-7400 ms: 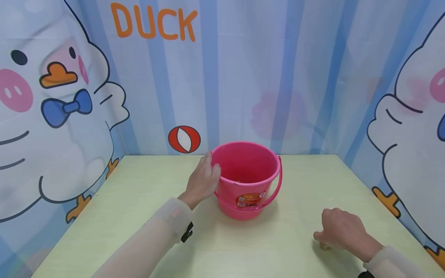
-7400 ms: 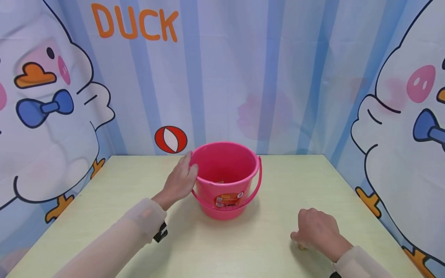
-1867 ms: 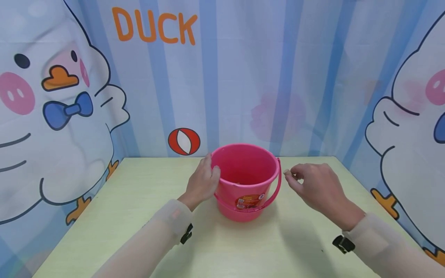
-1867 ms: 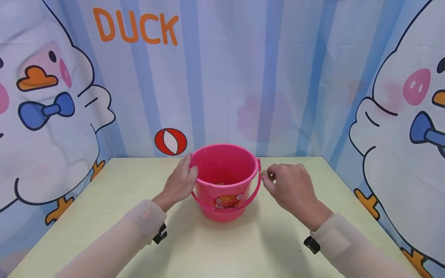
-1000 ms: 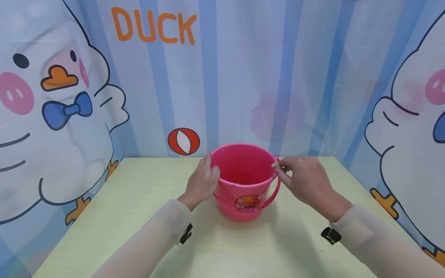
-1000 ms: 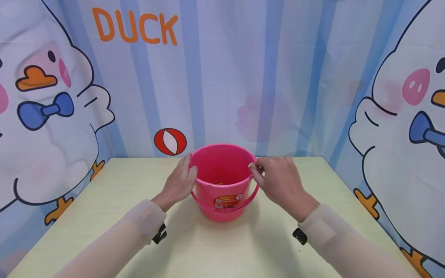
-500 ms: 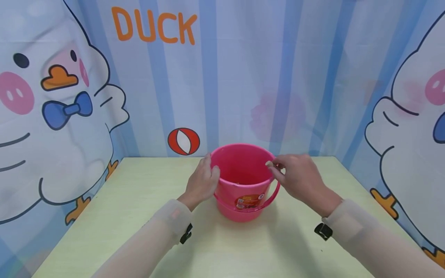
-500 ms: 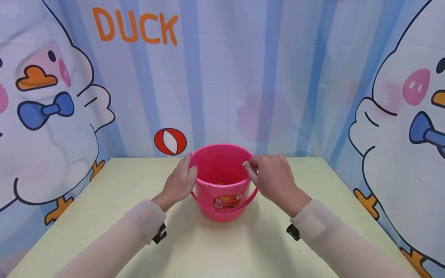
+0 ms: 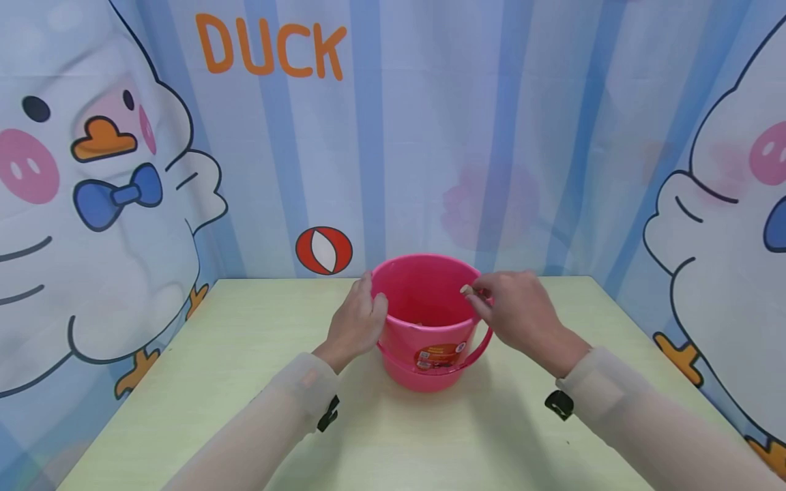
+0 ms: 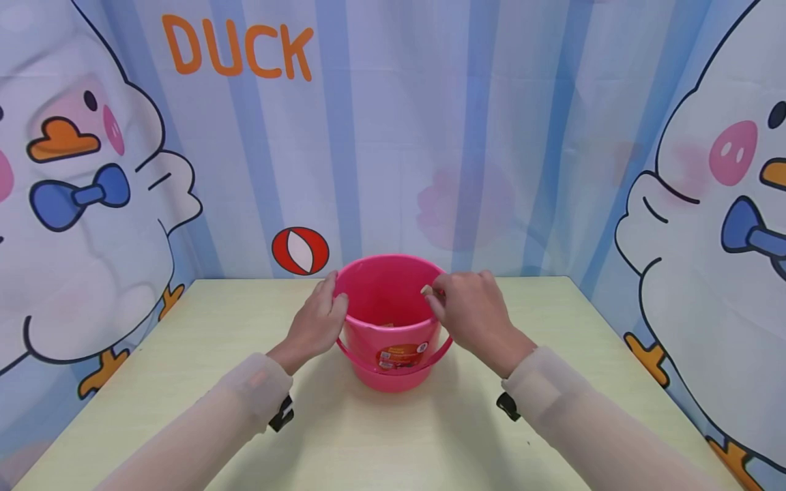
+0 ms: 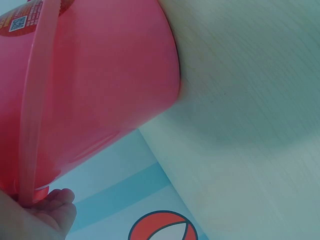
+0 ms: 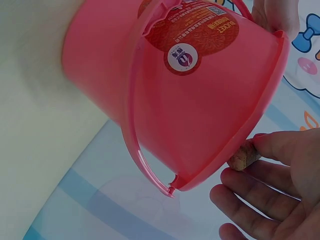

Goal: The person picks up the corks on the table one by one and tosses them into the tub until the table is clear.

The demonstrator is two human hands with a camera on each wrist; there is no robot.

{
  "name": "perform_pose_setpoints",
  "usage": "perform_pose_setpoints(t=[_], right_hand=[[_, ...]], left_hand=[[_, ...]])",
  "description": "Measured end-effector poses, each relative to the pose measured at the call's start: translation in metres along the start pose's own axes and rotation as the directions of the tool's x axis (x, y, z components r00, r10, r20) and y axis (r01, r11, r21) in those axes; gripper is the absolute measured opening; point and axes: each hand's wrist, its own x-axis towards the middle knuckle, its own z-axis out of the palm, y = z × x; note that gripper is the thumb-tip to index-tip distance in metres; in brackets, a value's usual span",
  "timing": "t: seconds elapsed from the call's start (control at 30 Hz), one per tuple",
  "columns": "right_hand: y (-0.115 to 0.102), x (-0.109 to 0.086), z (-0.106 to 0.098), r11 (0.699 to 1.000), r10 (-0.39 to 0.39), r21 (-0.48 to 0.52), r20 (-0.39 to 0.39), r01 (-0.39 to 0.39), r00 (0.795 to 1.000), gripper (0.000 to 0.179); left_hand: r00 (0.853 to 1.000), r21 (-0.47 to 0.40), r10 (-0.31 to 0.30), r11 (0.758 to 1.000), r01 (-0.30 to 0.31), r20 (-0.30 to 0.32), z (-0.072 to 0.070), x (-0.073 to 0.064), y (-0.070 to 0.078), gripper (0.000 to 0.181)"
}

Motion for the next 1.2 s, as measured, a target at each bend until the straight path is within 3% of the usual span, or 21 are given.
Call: perform_pose_setpoints(t=[0.47,0.83,1.2], right_hand=[[-0.002,0.003,0.009,1.0,-0.007,-0.021,-0.006,0.007,1.0,0.033],[-0.006,0.007,0.012,0.997,0.008,-0.071,0.06,-0.004,0.998,0.031],[-0.002,0.003,0.014,0.999,0.006,-0.054,0.042,-0.003,0.999,0.044]], left_hand=[[1.0,-0.009,0.0,1.0,0.0,-0.001,0.0,0.0,0.0,0.07],[1.0,-0.003,-0.007,1.0,0.007,-0.002,0.001,0.0,0.0,0.07],[1.0,0.001,0.012,1.0,-0.012,-0.004,0.0,0.0,-0.001,0.07]])
